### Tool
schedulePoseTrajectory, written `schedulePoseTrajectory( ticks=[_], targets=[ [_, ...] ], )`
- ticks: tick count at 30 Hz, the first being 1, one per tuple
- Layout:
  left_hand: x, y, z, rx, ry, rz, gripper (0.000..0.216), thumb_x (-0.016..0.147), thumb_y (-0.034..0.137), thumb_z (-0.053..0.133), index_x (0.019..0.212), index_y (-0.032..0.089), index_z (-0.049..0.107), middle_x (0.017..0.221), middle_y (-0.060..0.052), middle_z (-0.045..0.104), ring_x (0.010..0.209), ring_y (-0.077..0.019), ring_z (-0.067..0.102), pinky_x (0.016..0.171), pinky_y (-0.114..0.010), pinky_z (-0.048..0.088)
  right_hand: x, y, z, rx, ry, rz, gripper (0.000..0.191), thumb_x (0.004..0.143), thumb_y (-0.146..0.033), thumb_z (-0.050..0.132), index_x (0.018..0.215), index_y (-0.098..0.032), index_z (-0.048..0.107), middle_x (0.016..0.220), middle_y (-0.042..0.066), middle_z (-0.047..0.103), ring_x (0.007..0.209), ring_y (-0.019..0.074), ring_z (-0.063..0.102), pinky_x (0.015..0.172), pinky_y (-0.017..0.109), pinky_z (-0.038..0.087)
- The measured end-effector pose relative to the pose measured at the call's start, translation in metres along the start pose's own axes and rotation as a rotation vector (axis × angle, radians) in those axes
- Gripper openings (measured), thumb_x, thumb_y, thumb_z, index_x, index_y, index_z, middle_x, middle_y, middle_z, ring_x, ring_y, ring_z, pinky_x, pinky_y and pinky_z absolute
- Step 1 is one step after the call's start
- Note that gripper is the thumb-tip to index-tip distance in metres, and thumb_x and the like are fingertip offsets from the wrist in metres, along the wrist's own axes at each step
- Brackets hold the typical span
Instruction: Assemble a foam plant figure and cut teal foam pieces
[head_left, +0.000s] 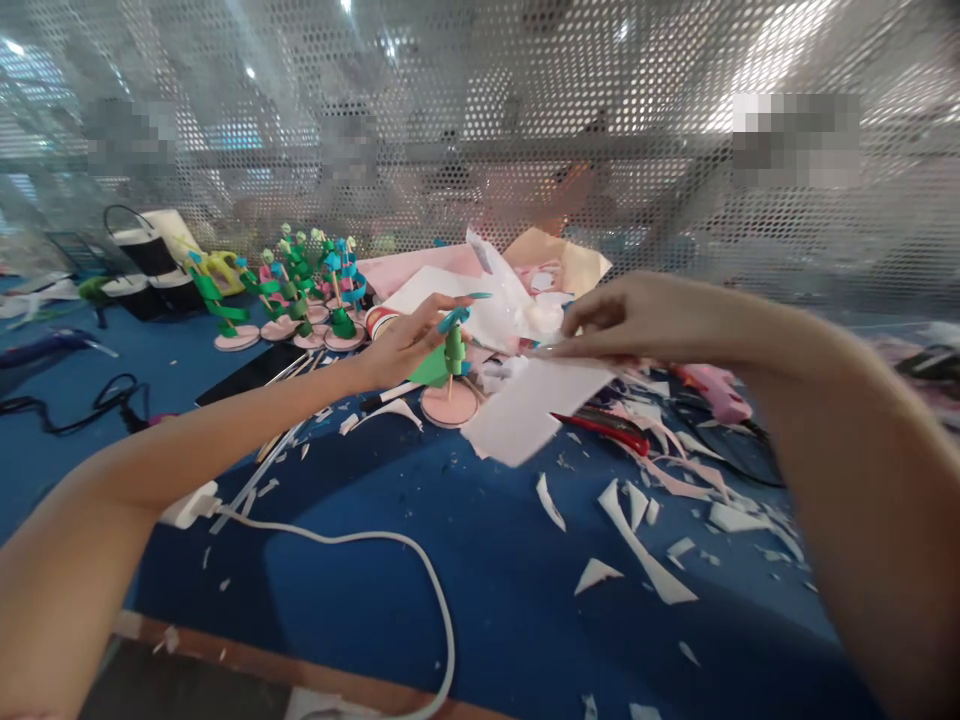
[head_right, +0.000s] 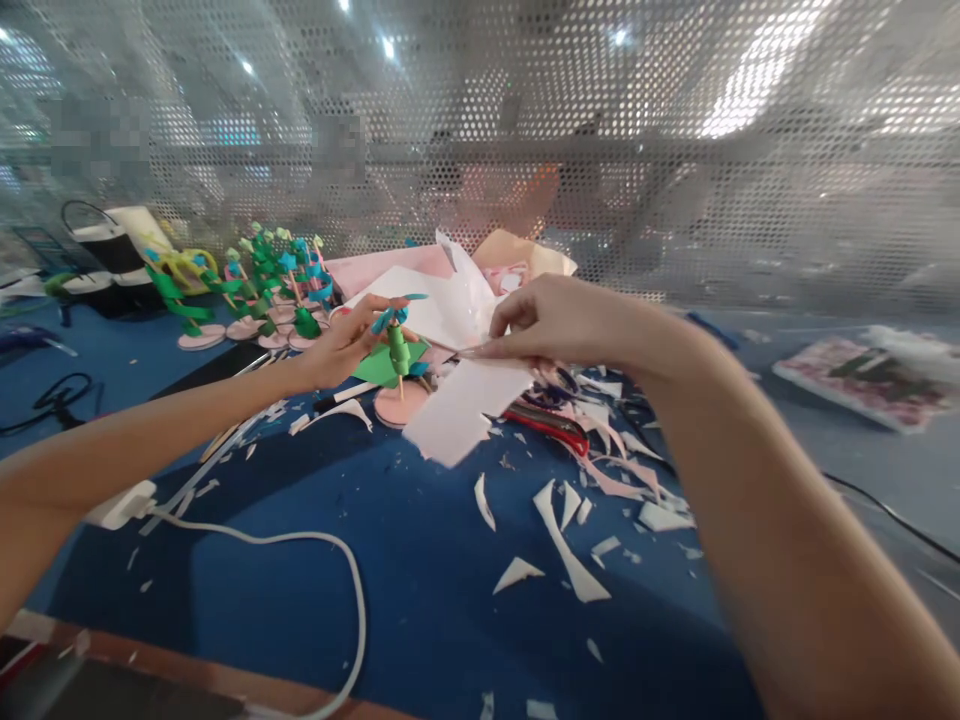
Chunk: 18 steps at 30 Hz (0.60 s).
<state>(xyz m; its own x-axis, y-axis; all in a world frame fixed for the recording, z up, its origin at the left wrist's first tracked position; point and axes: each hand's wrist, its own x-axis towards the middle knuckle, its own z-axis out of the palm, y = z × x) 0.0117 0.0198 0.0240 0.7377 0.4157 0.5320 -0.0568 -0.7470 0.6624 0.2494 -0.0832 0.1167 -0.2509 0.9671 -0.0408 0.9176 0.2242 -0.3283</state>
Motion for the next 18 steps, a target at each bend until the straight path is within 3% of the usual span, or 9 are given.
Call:
schedulePoseTrajectory(
  ticks=[5, 9, 12, 15, 18],
  targets=[
    [0.001, 0.001, -0.003, 0.093, 0.040, 0.019, 0.050, 0.088, 0.051, 0.034, 0.125, 0.019, 0.045, 0.124, -0.013, 0.053, 0.102, -0.0179, 0.060, 0.080, -0.029, 0.053, 0.028, 0.011, 0.021, -0.235, 0.146, 0.158, 0.045, 0.069, -0.058, 0.057, 0.082, -0.015, 0.066, 0.066, 0.008, 0.064, 0.065, 0.0210, 0.059, 0.060, 0.033, 0.042],
    [0.001, 0.002, -0.003, 0.056, 0.040, -0.009, 0.047, 0.086, 0.048, 0.042, 0.124, 0.019, 0.045, 0.119, -0.011, 0.056, 0.104, -0.0181, 0.059, 0.088, -0.032, 0.051, 0.027, 0.004, 0.040, -0.399, 0.407, 0.222, 0.063, 0.069, -0.065, 0.055, 0.094, -0.008, 0.062, 0.089, 0.019, 0.062, 0.089, 0.0344, 0.056, 0.073, 0.045, 0.042],
    [0.001, 0.003, -0.002, 0.066, 0.053, -0.038, 0.048, 0.082, 0.044, 0.053, 0.122, 0.018, 0.045, 0.109, -0.009, 0.060, 0.103, -0.0184, 0.059, 0.093, -0.036, 0.049, 0.017, -0.015, 0.049, -0.469, 0.653, 0.193, 0.064, 0.073, -0.062, 0.052, 0.105, -0.006, 0.057, 0.110, 0.027, 0.053, 0.110, 0.0439, 0.042, 0.081, 0.056, 0.036],
    [0.003, 0.004, -0.001, 0.065, 0.076, -0.056, 0.047, 0.080, 0.039, 0.058, 0.120, 0.018, 0.045, 0.100, -0.007, 0.063, 0.099, -0.0177, 0.061, 0.093, -0.037, 0.049, 0.005, -0.033, 0.047, -0.429, 0.822, 0.141, 0.047, 0.082, -0.051, 0.047, 0.108, -0.012, 0.056, 0.127, 0.025, 0.044, 0.121, 0.0432, 0.030, 0.088, 0.058, 0.030],
    [0.004, 0.004, 0.000, 0.038, 0.100, -0.051, 0.043, 0.078, 0.034, 0.060, 0.116, 0.017, 0.047, 0.094, -0.005, 0.063, 0.095, -0.0160, 0.062, 0.088, -0.034, 0.051, 0.000, -0.042, 0.037, -0.298, 0.829, 0.062, 0.033, 0.086, -0.043, 0.041, 0.099, -0.019, 0.059, 0.120, 0.018, 0.052, 0.120, 0.0352, 0.037, 0.091, 0.050, 0.034]
  ],
)
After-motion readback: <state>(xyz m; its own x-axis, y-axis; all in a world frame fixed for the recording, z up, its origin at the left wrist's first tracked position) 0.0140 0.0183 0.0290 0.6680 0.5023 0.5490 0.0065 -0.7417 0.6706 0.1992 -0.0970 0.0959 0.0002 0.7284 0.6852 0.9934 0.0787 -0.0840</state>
